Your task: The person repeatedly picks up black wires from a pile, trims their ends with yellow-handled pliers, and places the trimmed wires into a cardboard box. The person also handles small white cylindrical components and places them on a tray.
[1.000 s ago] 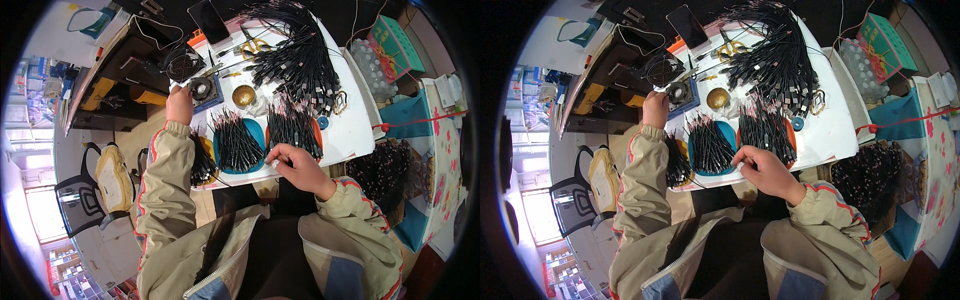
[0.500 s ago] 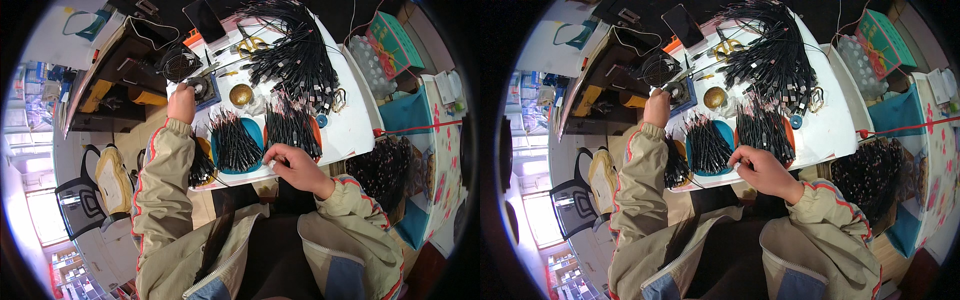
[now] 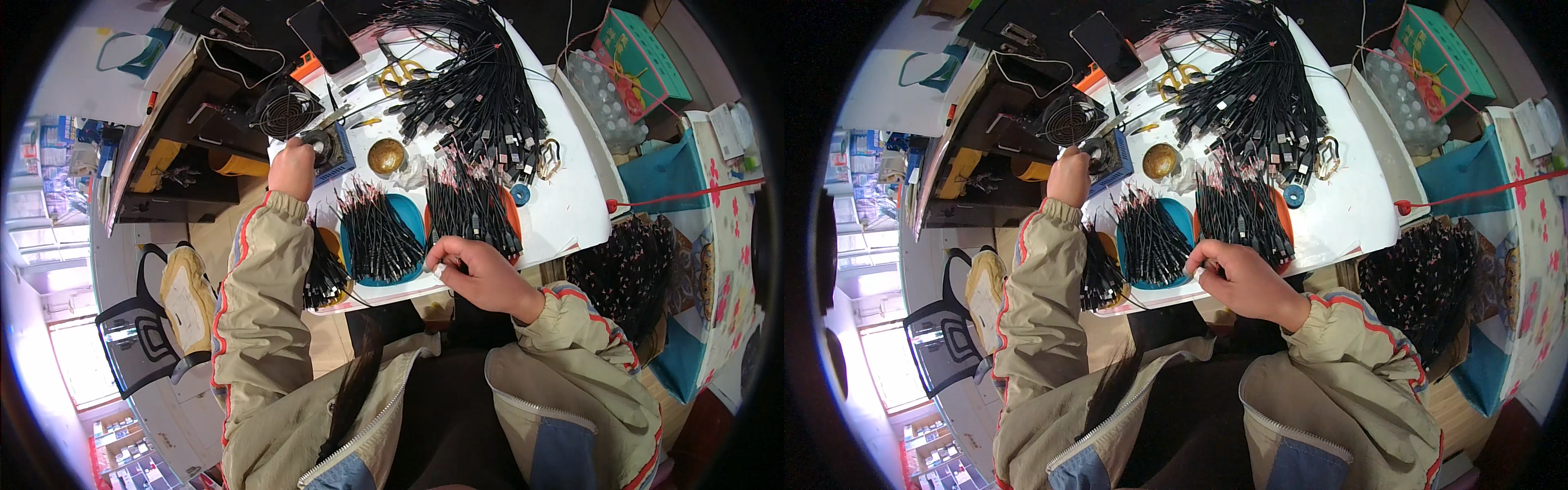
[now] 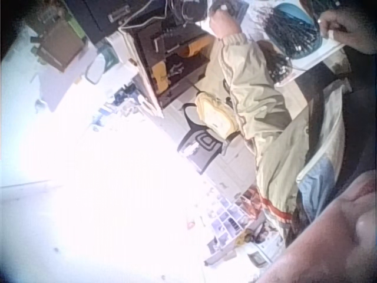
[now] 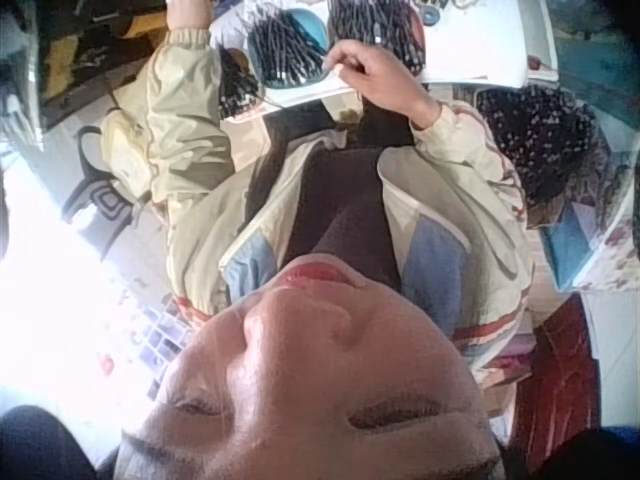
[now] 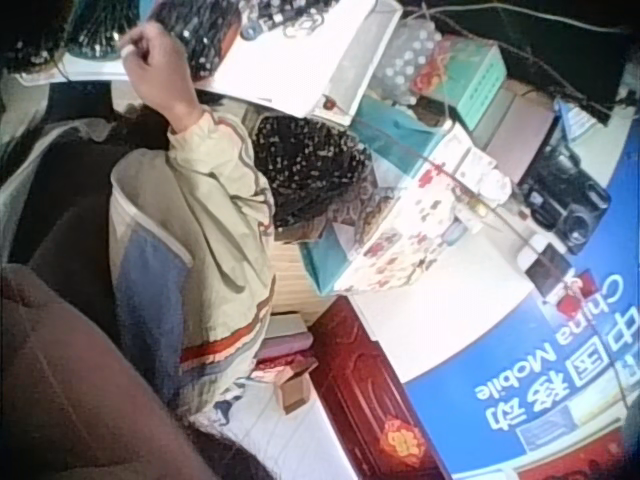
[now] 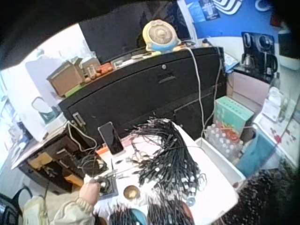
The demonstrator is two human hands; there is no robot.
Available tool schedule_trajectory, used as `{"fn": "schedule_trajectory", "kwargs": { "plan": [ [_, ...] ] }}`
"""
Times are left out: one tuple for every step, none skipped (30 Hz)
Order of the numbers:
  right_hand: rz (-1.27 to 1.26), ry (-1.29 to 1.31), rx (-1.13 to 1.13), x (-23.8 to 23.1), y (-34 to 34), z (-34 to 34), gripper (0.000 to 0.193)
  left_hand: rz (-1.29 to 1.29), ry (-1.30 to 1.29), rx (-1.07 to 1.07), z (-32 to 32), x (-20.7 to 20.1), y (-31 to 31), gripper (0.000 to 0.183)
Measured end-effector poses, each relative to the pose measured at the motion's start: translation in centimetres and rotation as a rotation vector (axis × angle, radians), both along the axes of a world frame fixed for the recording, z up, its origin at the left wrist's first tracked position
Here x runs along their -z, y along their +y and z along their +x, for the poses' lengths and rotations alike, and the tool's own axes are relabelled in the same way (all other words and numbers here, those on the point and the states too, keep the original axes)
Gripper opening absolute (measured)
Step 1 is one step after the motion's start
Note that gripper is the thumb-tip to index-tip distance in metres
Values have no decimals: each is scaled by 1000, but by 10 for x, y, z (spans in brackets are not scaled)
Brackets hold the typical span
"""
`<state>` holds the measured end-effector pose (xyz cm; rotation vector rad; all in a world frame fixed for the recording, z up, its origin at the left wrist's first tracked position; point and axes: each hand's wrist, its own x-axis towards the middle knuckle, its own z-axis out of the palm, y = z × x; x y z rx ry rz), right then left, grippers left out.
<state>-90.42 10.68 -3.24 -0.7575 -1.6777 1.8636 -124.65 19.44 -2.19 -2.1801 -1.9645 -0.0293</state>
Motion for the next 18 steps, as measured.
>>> {"fn": "schedule_trajectory", "kwargs": {
  "plan": [
    [0, 1, -2, 0, 0, 0, 13, -5, 9, 6, 0, 0, 0, 4],
    [1, 3, -3, 0, 0, 0, 13, -10, 18, 13, 0, -1, 1, 4],
    [-10, 6, -8, -1, 1, 1, 13, -16, 21, 13, -1, -1, 1, 4],
    [1, 5, -7, -1, 1, 1, 12, -21, 24, 14, -1, -1, 1, 4],
    [1, 5, -8, -1, 1, 1, 12, -27, 27, 15, -1, -1, 2, 4],
    [1, 6, -10, -1, 1, 1, 12, -29, 33, 15, -2, -1, 2, 4],
    [-1, 8, -8, -1, 1, 1, 12, -30, 38, 14, -2, -1, 2, 4],
    [-2, 10, -6, -1, 1, 1, 12, -32, 43, 13, -2, 0, 3, 4],
    [-14, 11, -8, -1, 1, 1, 12, -27, 42, 11, -2, 0, 3, 4],
    [-2, 16, 1, 0, 0, 1, 13, -23, 40, 8, -2, 0, 3, 4],
    [-1, 18, 5, 0, 0, 1, 13, -23, 38, -1, -2, 0, 3, 4],
    [1, 21, 10, 0, -1, 1, 13, -1, 20, -13, -1, -2, 2, 4],
    [19, 15, 17, -1, -2, 1, 13, 17, 2, -30, 0, -4, 2, 4],
    [40, 8, 23, -1, -3, 1, 13, 25, -16, -52, 2, -8, -1, 5],
    [62, 0, 28, -2, -4, 1, 13, 105, -89, -39, 5, -14, -5, 5],
    [69, -1, 27, -4, -6, 2, 13, 178, -162, -31, 8, -21, -11, 6],
    [78, -1, 26, -5, -9, 2, 13, 243, -238, -34, 11, -30, -18, 7],
    [89, 0, 25, -8, -12, 3, 12, 342, -359, 63, 15, -41, -27, 9]
  ]
}}
